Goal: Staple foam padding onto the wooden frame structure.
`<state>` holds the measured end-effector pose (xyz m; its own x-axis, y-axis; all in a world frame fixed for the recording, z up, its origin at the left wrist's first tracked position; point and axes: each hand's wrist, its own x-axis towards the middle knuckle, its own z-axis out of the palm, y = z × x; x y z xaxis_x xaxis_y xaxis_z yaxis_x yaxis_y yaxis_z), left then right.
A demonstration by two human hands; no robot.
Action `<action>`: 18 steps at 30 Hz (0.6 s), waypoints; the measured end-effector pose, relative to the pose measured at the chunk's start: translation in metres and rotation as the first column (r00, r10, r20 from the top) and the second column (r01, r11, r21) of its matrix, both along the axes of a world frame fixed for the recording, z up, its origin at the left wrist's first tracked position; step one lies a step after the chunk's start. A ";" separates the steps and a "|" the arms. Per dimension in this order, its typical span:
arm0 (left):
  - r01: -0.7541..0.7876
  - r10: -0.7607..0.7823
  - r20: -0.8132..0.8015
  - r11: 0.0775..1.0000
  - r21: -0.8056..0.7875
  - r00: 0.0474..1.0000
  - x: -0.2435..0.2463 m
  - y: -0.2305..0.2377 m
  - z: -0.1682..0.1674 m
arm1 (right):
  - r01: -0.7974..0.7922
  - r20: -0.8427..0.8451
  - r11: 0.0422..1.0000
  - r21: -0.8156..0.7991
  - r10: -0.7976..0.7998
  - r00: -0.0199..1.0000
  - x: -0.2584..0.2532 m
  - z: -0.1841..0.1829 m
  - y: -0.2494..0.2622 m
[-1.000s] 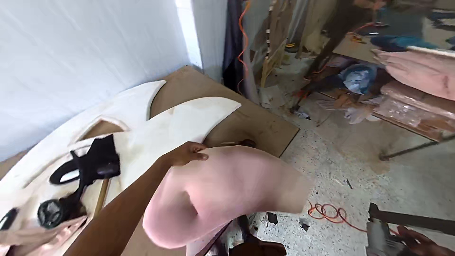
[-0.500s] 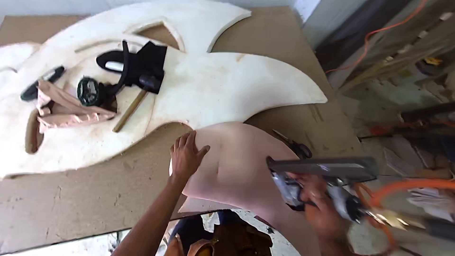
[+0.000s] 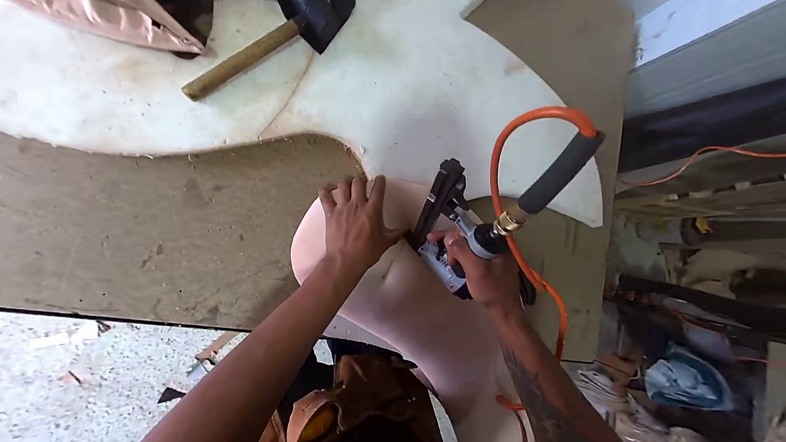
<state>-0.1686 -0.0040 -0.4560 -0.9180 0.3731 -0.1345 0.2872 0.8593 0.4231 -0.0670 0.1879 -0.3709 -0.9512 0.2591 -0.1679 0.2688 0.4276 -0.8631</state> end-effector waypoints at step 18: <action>0.067 -0.067 0.041 0.998 -0.011 0.997 -0.004 0.001 -0.006 | 0.041 -0.056 0.998 0.052 -0.038 0.998 -0.007 -0.007 -0.015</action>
<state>-0.1725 -0.0034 -0.4624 -0.8847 0.4314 -0.1767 0.3268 0.8442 0.4250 -0.0738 0.1729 -0.3783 -0.9474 0.3036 -0.1011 0.2395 0.4633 -0.8532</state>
